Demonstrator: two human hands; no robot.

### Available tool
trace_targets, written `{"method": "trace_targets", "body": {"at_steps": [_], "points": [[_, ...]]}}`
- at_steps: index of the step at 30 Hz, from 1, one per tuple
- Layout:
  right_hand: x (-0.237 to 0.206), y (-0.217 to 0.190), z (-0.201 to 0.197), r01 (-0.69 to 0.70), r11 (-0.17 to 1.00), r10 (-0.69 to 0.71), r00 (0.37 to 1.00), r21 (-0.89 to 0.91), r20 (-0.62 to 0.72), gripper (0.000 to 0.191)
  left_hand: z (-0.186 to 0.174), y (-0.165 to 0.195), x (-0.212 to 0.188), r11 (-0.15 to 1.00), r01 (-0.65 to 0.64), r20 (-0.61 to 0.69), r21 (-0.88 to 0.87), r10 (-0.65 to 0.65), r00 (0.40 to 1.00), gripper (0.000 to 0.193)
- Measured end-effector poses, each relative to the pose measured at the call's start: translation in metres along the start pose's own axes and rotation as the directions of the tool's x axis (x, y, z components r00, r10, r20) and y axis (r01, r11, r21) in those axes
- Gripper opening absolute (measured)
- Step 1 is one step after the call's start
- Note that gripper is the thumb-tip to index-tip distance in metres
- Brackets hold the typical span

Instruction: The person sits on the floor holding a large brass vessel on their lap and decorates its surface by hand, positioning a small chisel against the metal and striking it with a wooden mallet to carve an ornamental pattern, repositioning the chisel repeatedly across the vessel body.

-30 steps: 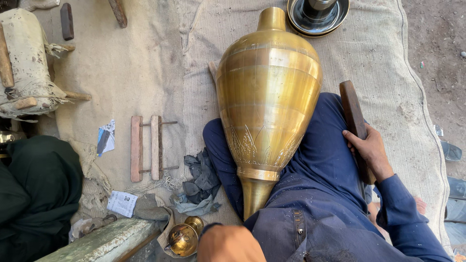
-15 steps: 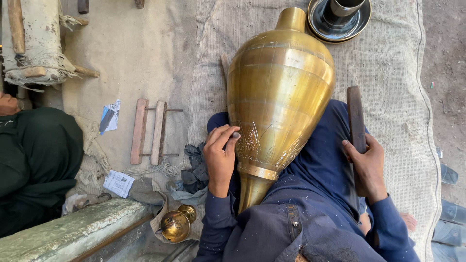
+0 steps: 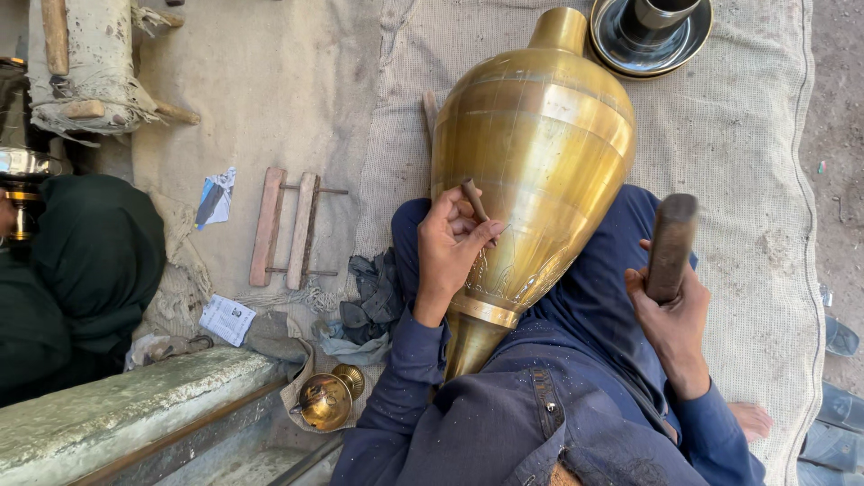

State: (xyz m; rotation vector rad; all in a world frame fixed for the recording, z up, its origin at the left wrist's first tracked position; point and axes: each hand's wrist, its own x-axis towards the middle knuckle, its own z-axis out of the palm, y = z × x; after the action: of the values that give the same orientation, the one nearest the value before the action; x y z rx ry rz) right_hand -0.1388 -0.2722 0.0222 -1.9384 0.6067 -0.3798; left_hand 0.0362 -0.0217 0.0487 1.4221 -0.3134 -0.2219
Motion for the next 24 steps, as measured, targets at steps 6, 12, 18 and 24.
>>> {"method": "trace_targets", "body": {"at_steps": [6,12,18,24], "points": [[-0.005,-0.002,0.000,-0.049,0.961,0.078,0.992,-0.273,0.098,0.077,0.005,0.003,0.008,0.991,0.093,-0.005,-0.098,-0.094,0.996,0.041],[-0.016,-0.010,0.002,0.060,0.967,-0.013,0.982,-0.248,0.186,0.079,0.006,-0.005,0.007,0.996,0.036,-0.016,-0.076,-0.037,0.999,0.037],[-0.008,-0.026,-0.008,0.009,0.837,0.119,0.973,-0.547,0.198,0.083,0.014,-0.008,0.003,0.997,-0.031,-0.025,0.064,0.032,0.999,0.034],[0.013,-0.045,-0.021,0.326,0.807,-0.219,0.940,-0.492,0.263,0.077,0.024,-0.001,0.001,0.967,-0.146,-0.060,0.208,0.161,0.985,0.044]]}}
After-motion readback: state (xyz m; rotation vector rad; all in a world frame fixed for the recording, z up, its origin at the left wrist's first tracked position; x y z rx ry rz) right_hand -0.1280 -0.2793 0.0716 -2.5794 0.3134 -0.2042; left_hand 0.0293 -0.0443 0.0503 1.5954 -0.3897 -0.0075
